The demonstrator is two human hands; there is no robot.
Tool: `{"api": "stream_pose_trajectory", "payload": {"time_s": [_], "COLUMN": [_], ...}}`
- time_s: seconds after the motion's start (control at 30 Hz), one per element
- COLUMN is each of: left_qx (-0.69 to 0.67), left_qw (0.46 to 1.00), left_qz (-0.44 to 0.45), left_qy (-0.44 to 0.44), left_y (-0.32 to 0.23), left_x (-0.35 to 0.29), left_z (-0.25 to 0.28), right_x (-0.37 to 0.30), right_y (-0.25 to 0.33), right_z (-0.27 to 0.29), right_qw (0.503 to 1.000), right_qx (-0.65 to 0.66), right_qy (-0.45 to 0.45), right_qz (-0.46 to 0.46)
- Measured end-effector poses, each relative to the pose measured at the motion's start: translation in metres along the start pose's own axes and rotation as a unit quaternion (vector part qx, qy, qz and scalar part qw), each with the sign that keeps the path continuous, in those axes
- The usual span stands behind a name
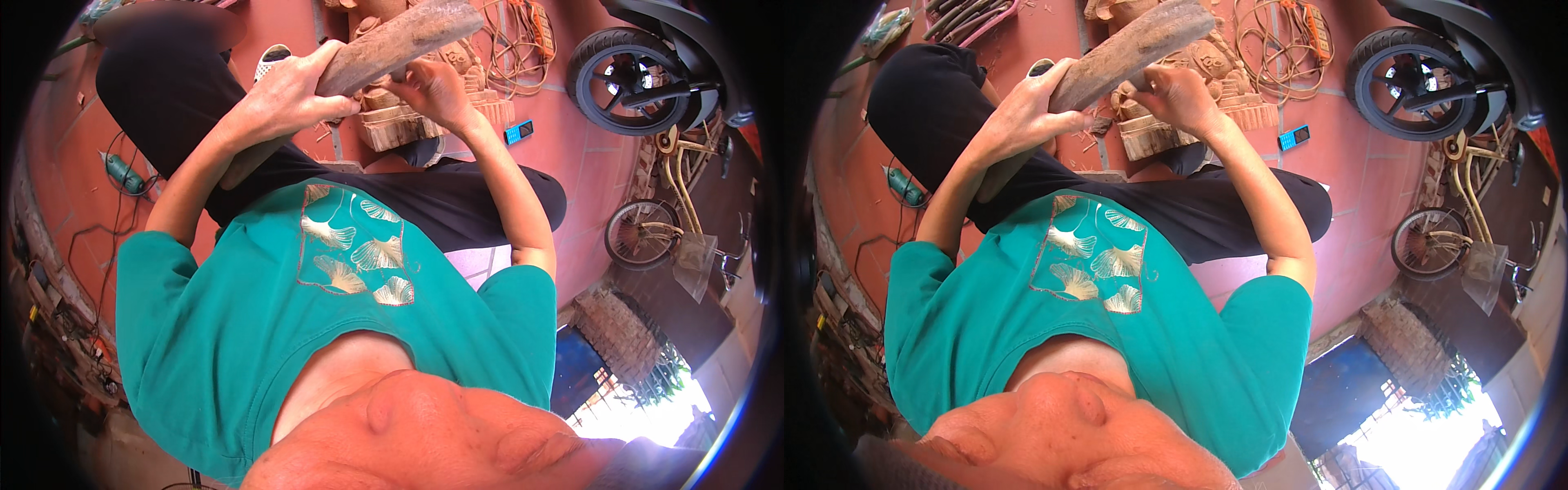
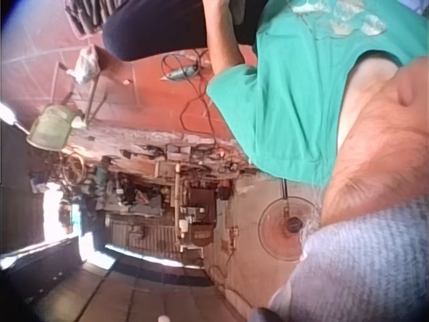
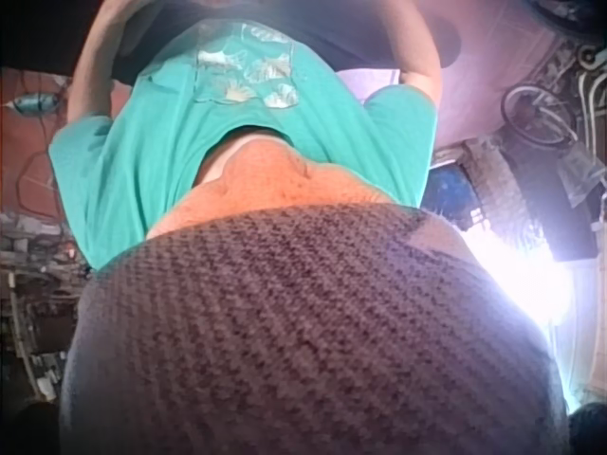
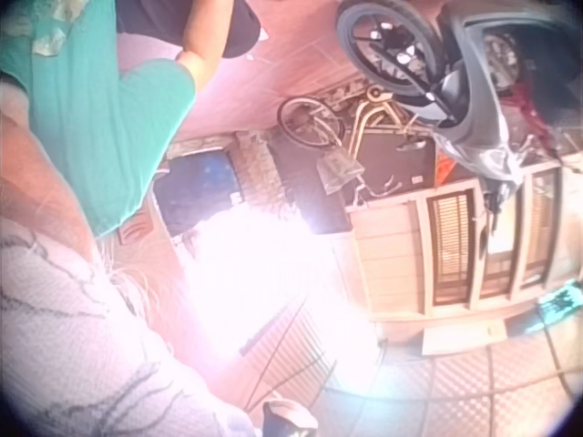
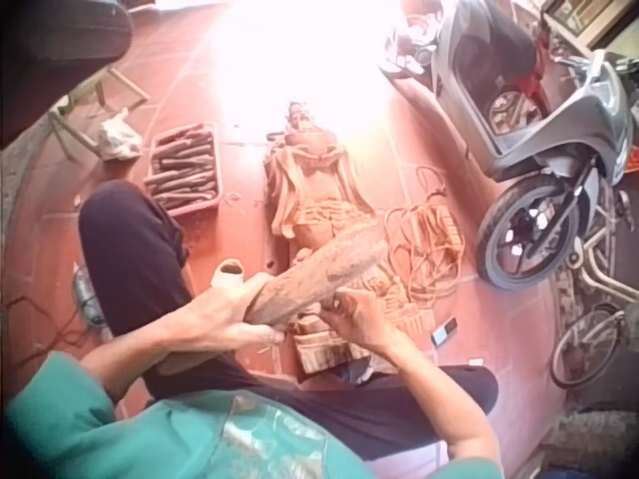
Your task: The person carves a wooden sculpture using a chisel and mallet. They repeatedly strike the chisel to shape the wood, occasionally adjusting the sculpture's position.
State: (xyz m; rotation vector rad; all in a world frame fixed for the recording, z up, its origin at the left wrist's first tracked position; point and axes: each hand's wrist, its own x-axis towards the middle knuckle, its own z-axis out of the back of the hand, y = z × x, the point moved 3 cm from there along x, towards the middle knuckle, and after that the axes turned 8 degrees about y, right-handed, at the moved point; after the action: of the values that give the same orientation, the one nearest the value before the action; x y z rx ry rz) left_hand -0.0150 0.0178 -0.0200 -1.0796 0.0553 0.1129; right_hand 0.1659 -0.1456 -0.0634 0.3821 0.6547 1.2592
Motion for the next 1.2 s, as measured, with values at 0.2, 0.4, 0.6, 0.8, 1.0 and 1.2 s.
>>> {"api": "stream_pose_trajectory", "payload": {"time_s": [0.2, 0.4, 0.6, 0.8, 1.0, 1.2], "left_qx": [-0.053, -0.049, -0.151, 0.033, -0.104, -0.019], "left_qw": [0.995, 0.995, 0.987, 0.996, 0.994, 0.998], "left_qz": [0.08, 0.079, 0.053, 0.066, 0.042, 0.053], "left_qy": [0.031, 0.029, 0.022, 0.044, -0.005, 0.009], "left_y": [-0.007, -0.012, -0.02, -0.006, -0.012, -0.01], "left_x": [-0.001, 0.001, 0.001, 0.004, 0.002, 0.005], "left_z": [0.006, 0.006, 0.008, -0.004, 0.005, 0.002], "right_x": [-0.007, -0.008, -0.007, -0.003, -0.001, 0.0], "right_y": [-0.017, -0.012, -0.015, -0.02, -0.015, -0.009], "right_z": [0.014, 0.015, 0.009, 0.007, 0.007, 0.009], "right_qw": [0.995, 0.996, 0.997, 0.998, 0.997, 0.998], "right_qx": [0.062, 0.06, 0.066, 0.046, 0.052, 0.045], "right_qy": [-0.049, -0.042, -0.05, -0.046, -0.048, -0.05], "right_qz": [-0.063, -0.057, 0.01, 0.006, -0.003, 0.008]}}
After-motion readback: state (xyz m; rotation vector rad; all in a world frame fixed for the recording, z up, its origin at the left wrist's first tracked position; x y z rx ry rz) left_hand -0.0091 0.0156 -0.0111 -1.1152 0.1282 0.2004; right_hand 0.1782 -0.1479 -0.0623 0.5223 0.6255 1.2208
